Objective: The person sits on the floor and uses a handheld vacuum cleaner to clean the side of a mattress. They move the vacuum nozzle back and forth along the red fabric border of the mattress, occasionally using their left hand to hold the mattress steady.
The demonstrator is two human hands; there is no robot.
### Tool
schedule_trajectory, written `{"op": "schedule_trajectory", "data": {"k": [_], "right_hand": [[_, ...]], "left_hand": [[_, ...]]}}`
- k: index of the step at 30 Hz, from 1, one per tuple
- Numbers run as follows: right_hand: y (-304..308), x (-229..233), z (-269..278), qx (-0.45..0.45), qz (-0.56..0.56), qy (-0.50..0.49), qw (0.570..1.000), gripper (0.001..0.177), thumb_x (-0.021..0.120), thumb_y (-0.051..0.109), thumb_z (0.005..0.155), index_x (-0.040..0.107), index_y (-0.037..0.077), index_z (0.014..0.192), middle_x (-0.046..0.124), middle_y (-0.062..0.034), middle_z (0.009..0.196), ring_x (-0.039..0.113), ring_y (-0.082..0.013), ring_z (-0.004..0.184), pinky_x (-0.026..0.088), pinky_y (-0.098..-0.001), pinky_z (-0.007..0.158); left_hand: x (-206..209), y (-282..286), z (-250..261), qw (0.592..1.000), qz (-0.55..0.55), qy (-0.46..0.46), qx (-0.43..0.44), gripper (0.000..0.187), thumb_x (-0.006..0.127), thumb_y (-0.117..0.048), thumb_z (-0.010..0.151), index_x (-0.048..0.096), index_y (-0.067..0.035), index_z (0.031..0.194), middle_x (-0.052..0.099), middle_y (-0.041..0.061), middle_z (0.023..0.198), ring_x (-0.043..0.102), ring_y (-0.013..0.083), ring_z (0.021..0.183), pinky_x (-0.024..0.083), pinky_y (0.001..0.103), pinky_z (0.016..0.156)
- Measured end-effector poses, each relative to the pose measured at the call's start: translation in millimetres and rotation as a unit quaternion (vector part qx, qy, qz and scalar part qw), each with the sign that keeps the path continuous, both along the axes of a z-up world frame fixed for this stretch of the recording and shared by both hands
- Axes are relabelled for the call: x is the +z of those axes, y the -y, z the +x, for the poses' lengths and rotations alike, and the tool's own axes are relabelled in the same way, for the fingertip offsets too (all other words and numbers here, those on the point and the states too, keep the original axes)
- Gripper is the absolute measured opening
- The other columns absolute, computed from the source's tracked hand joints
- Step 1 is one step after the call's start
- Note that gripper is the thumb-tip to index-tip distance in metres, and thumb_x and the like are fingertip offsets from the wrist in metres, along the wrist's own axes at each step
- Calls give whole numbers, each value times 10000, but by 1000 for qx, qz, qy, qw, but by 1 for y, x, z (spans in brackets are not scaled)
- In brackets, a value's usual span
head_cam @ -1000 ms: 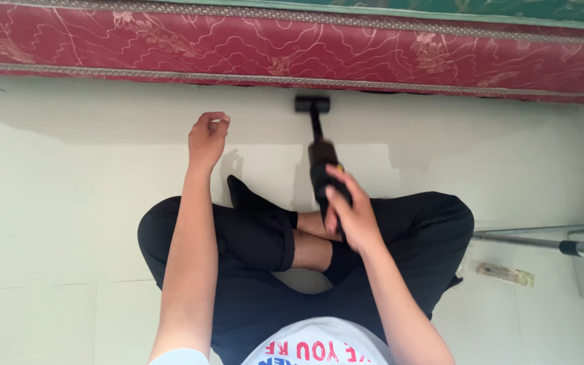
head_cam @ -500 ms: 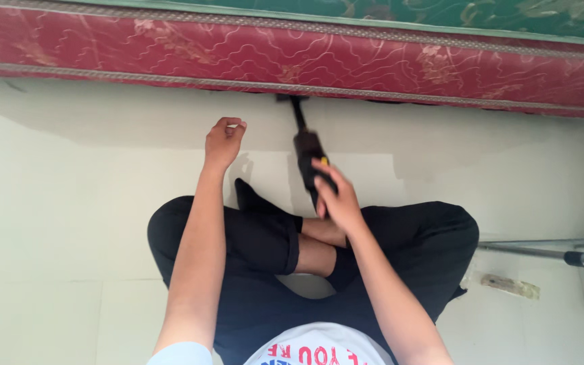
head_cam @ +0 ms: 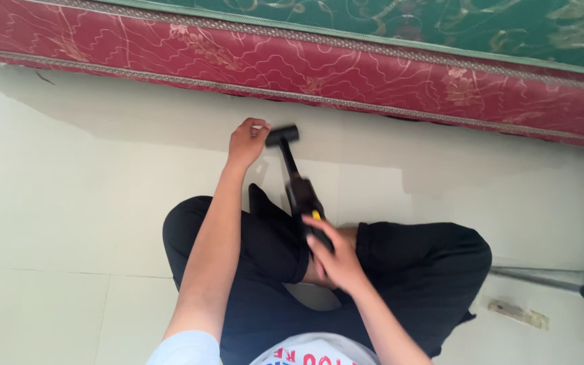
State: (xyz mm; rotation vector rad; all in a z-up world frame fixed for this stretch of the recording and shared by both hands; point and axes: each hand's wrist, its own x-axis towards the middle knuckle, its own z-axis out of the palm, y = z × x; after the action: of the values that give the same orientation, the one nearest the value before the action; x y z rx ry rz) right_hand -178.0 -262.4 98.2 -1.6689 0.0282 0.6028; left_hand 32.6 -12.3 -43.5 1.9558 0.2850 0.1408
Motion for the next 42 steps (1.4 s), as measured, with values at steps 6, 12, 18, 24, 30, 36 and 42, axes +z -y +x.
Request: {"op": "schedule_trajectory", "data": {"k": [6,12,18,24,30,36,42], "right_hand": [[-45,-24,98,-24,41,64,997,388,571,172,1029,594,119,1413,524,2,522,499,-95,402,423,-267,420],[-52,-38,94,-54,49,70,995,384,572,173,1030,605,134,1411,495,9,519,465,-87,401,409,-260,411],[19,-38,45,-146,-47,44,987,439,580,184,1007,610,178,1445,490,35,536,455,-68,406,413,-262,392],[62,-42,55,-307,23,97,946,589,561,202,1026,381,170,1586,447,-9,494,428,-97,364,427,-276,371],[10,-34,63,-255,-45,38,965,870,703,121,940,158,223,1610,561,8,551,522,-112,399,439,-290,371],[-19,-29,37,-84,3,27,996,773,670,93,915,377,253,1612,537,-21,544,485,-101,383,432,-270,372],[47,-39,40,-193,-43,42,979,752,707,66,894,440,237,1577,571,-21,618,479,-98,400,411,-269,373]], "left_hand": [[-6,-6,-7,999,22,-25,8,325,702,-375,896,744,-97,1060,773,108,858,748,257,840,561,369,784],[0,-15,-19,998,3,-53,25,351,697,-396,902,733,-101,1087,775,112,889,744,263,874,555,374,811],[-1,-4,-3,999,11,-52,1,364,691,-400,903,730,-95,1099,771,131,919,739,285,901,555,384,830],[-4,-2,0,999,13,-49,-13,383,688,-406,905,719,-89,1116,772,133,937,740,287,927,556,387,848],[-14,-7,2,998,38,-50,-10,396,686,-421,910,722,-86,1118,768,133,937,736,294,936,553,394,855],[-16,-9,-3,998,36,-53,-11,361,684,-411,900,746,-112,1092,771,118,921,741,279,924,556,385,855],[-1,-7,-8,998,11,-69,-5,374,689,-408,901,721,-96,1104,770,118,901,736,278,886,552,380,820]]}}
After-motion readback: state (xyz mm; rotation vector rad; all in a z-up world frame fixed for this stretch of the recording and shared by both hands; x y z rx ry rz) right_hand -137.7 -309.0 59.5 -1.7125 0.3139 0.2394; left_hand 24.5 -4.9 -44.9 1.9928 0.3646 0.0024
